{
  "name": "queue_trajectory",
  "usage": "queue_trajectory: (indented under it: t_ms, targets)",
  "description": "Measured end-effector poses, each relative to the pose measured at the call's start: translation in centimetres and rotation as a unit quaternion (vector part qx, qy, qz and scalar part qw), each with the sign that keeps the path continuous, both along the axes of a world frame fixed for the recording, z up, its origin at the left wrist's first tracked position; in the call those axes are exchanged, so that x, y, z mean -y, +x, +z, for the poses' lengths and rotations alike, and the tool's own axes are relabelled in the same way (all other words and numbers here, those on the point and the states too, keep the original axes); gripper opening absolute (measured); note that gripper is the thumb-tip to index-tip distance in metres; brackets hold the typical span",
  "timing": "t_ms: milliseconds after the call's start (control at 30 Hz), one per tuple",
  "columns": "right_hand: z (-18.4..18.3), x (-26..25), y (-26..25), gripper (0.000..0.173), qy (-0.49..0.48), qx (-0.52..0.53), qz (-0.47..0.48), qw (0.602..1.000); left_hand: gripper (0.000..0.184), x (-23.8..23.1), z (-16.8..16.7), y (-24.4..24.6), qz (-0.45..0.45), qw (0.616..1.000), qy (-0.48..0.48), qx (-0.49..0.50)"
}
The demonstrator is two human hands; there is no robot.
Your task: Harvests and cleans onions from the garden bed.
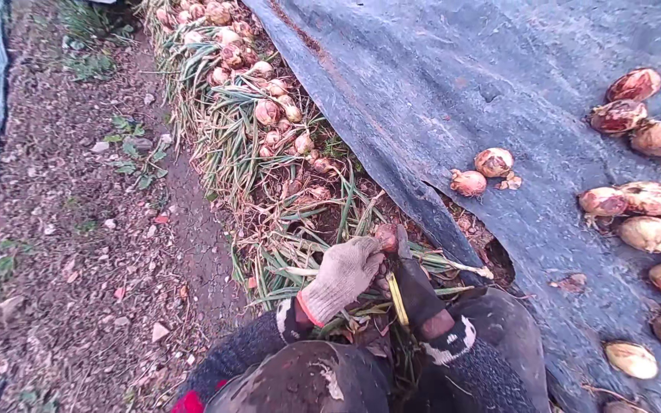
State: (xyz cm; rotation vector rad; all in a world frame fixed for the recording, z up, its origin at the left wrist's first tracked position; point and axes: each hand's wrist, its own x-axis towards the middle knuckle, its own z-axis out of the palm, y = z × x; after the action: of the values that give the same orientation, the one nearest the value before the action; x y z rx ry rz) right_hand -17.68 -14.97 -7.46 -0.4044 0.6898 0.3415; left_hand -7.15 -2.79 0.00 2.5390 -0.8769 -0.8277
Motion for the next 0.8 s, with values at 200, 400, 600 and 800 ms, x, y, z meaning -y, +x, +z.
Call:
queue_trajectory:
  t_ms: [200,400,600,800]
  targets:
    - [2.8,3.9,0.1,0.089,0.102,0.064,-0.157,0.980,0.028,4.0,0.4,3.6,-0.067,0.990,-0.118,0.028]
    - [7.2,9.4,-2.3,0.058,-0.022,0.338,-0.359,0.870,0.025,6.4,0.0,15.1,0.059,0.967,-0.052,0.242]
    - [3.3,9.2,-1.5,0.069,-0.176,0.149,-0.331,0.915,0.087,2.3,-8.3,22.6,0.258,0.934,0.215,0.121]
    - [0.6,4.9,1.4,0.055,-0.400,-0.009,-0.008,0.916,0.071,2.9,-12.2,22.5,0.314,0.923,0.179,0.135]
